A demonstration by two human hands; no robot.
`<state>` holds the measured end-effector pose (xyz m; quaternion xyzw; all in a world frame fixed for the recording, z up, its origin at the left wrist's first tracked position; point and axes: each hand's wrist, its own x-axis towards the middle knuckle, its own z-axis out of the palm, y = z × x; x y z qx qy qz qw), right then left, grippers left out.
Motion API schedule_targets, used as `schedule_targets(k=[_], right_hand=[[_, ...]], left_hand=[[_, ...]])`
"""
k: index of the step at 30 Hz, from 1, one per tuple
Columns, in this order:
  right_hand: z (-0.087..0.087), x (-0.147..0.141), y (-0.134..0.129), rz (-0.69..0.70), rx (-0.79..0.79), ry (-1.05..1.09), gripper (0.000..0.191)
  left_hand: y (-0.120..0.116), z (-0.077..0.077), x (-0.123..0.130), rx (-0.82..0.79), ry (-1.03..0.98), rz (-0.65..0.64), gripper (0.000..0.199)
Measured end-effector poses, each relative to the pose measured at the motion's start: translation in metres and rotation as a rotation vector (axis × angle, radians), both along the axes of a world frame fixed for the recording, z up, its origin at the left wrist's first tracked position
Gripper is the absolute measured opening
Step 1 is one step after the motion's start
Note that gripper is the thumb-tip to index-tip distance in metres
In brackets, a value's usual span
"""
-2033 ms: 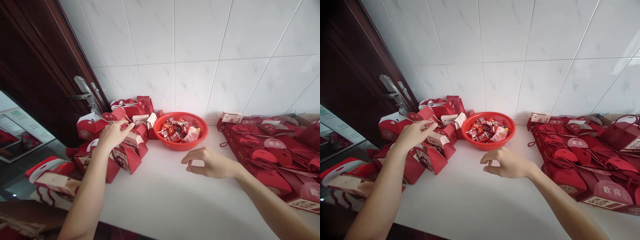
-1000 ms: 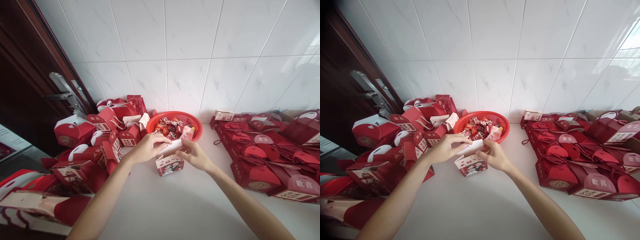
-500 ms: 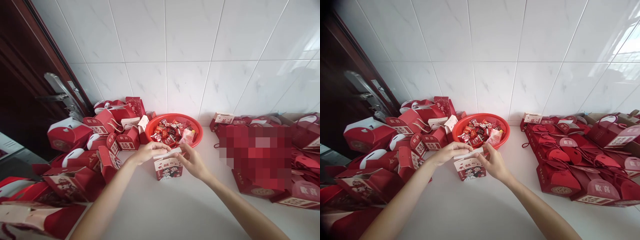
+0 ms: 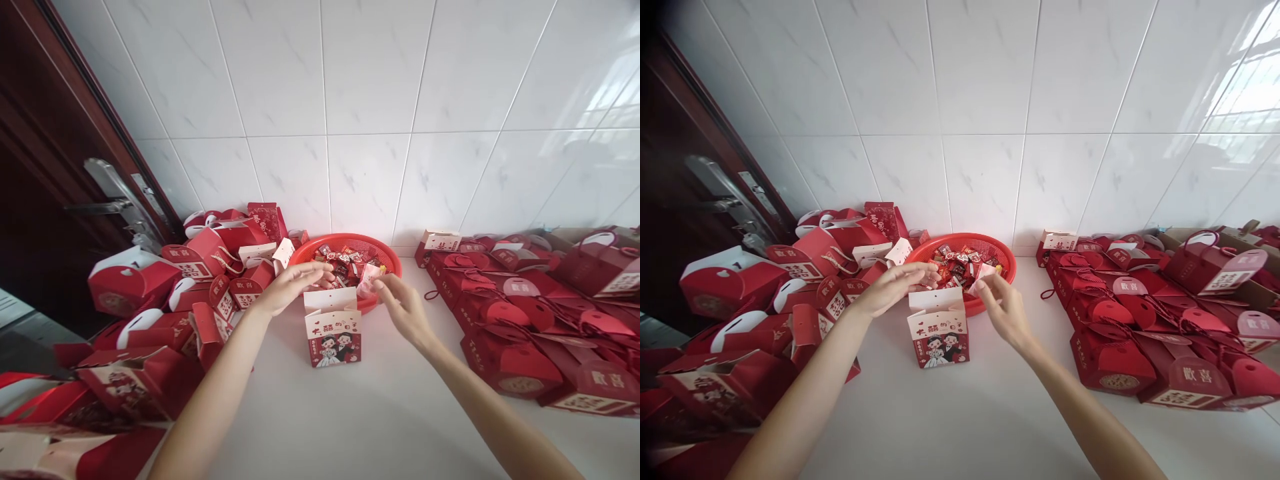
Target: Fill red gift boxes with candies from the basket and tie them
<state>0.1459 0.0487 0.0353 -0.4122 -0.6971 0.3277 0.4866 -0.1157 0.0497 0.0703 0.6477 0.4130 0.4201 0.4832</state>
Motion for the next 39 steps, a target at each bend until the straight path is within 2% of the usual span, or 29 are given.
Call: schedule_targets(k=[3,7,9,12,15,18,21,26,29,32,36,39], right_hand=[[0.006,0.011,0.032,-0.109,0.062,0.010,0.021],[0.011,0.013,0.069,-0.184,0.027,-0.068,0.010],[0.011,0.007,0.079,-0.200,0.020,-0.073,0.010],[0.008,-0.006,0.088,-0.200,0.027,-0.037,0.011],[0.002,-0.016,0.095,-0.208,-0.010,-0.005,0.012],[-0.007,-0.020,0.099,-0.210,-0.042,-0.006,0.014],[-0.016,-0.021,0.104,-0.198,-0.046,-0.016,0.014],[-0.021,-0.022,0.109,-0.204,-0.047,0.067,0.014],[-0.019,-0.022,0.109,-0.195,-0.064,0.110,0.026],[-0.017,-0.022,0.107,-0.114,-0.092,0.092,0.038],[-0.018,-0.021,0.108,0.015,-0.064,0.109,0.037],[-0.022,-0.020,0.113,-0.093,-0.125,0.216,0.040]], left_hand=[[0.026,0.006,-0.004,-0.019,0.070,-0.043,0.048],[0.071,0.009,0.005,0.106,0.346,-0.084,0.036],[0.092,0.005,0.016,0.154,0.534,-0.116,0.032],[0.114,-0.008,0.034,0.247,0.821,-0.119,0.049],[0.125,-0.024,0.047,0.348,0.943,-0.103,0.057],[0.132,-0.036,0.051,0.418,0.863,-0.123,0.036],[0.138,-0.041,0.050,0.451,0.763,-0.054,0.014],[0.144,-0.035,0.041,0.457,0.541,0.146,0.036],[0.139,-0.031,0.038,0.419,0.443,0.160,0.041],[0.132,-0.027,0.040,0.344,0.340,0.136,0.039],[0.129,-0.024,0.042,0.221,0.199,0.135,0.037],[0.130,-0.022,0.034,0.180,0.279,0.178,0.044]])
